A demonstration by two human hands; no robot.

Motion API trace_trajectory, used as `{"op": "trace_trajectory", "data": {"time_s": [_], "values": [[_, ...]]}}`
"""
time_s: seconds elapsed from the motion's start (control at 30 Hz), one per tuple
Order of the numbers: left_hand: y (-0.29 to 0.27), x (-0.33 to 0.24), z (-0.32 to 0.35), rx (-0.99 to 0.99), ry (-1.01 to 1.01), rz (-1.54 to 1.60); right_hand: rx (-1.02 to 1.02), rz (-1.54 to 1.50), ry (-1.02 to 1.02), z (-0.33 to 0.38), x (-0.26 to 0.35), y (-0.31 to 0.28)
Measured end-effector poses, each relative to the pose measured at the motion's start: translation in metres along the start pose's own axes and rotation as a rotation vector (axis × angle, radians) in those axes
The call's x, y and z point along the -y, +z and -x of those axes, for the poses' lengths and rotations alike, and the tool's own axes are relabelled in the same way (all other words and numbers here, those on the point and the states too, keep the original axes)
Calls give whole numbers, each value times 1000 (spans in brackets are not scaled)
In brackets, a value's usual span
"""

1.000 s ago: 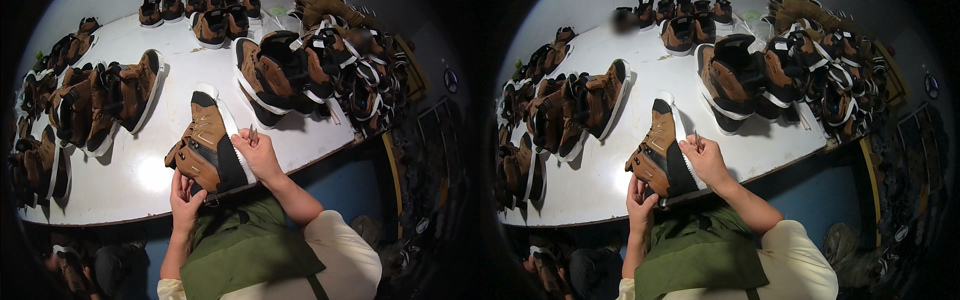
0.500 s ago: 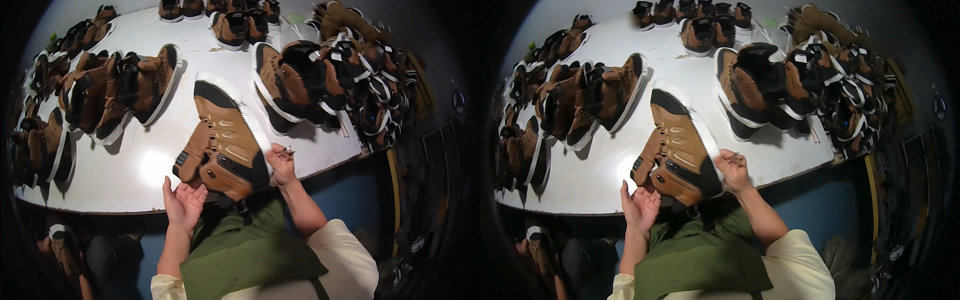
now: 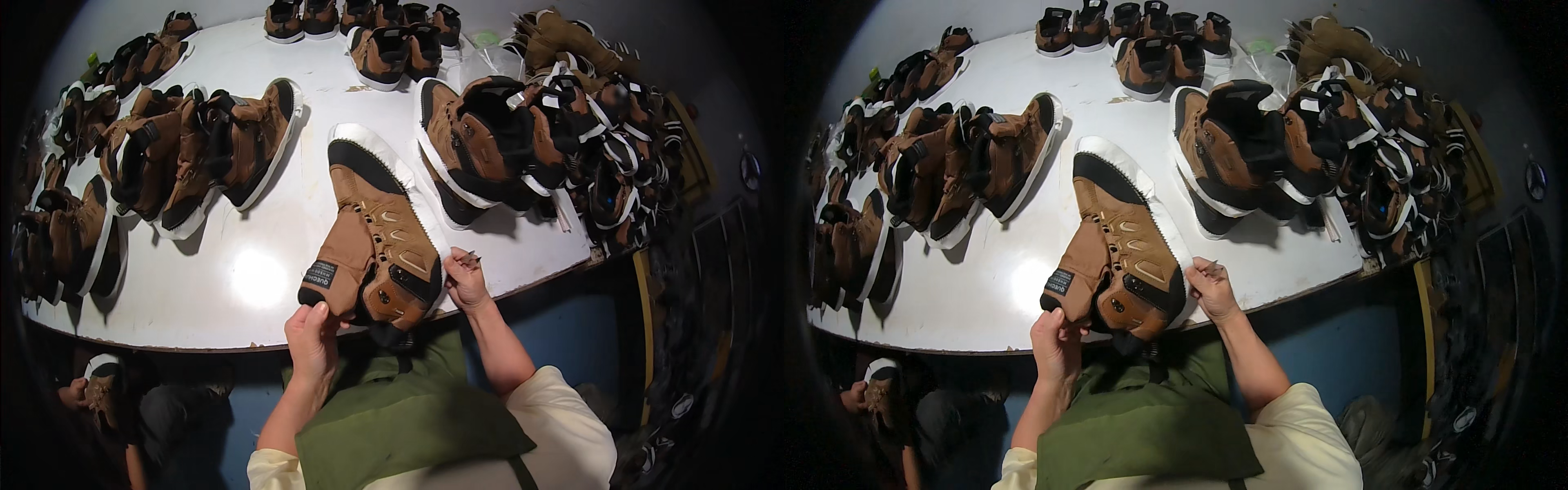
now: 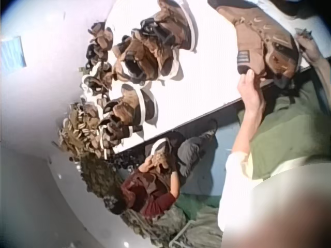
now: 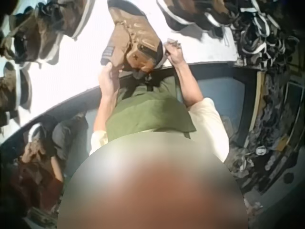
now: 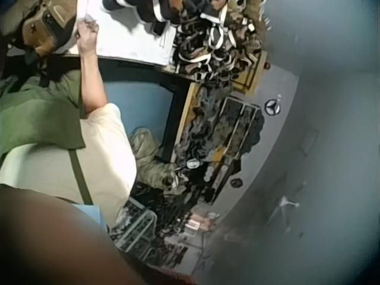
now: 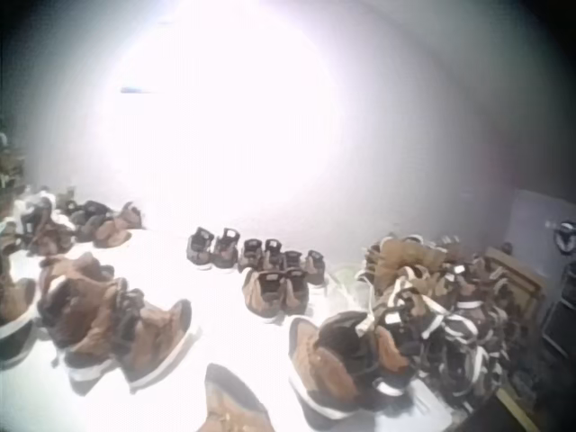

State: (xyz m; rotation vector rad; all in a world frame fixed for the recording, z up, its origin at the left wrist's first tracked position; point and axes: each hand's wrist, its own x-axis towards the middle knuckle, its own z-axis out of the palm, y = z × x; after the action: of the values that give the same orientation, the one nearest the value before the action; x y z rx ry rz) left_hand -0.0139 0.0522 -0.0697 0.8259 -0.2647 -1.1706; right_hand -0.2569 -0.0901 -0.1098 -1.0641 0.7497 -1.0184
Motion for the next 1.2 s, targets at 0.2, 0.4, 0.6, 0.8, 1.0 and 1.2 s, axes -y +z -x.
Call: {"op": "trace_trajectory", "data": {"time_s": [0.2,0.4,0.6,0.8,1.0,1.2], "values": [[-4,10,4,0,150,-116,-32,187,-15,-4,9,12],[-3,9,8,21,228,-174,-39,122,23,-4,10,13],[8,4,6,10,282,-194,-38,249,-51,-7,7,13],[42,-14,-1,-9,273,-392,-79,712,-486,1,49,52],[80,-4,-33,115,221,-561,243,1112,-718,-11,102,109],[95,12,-34,300,657,-895,290,1139,-668,-36,122,98]]}}
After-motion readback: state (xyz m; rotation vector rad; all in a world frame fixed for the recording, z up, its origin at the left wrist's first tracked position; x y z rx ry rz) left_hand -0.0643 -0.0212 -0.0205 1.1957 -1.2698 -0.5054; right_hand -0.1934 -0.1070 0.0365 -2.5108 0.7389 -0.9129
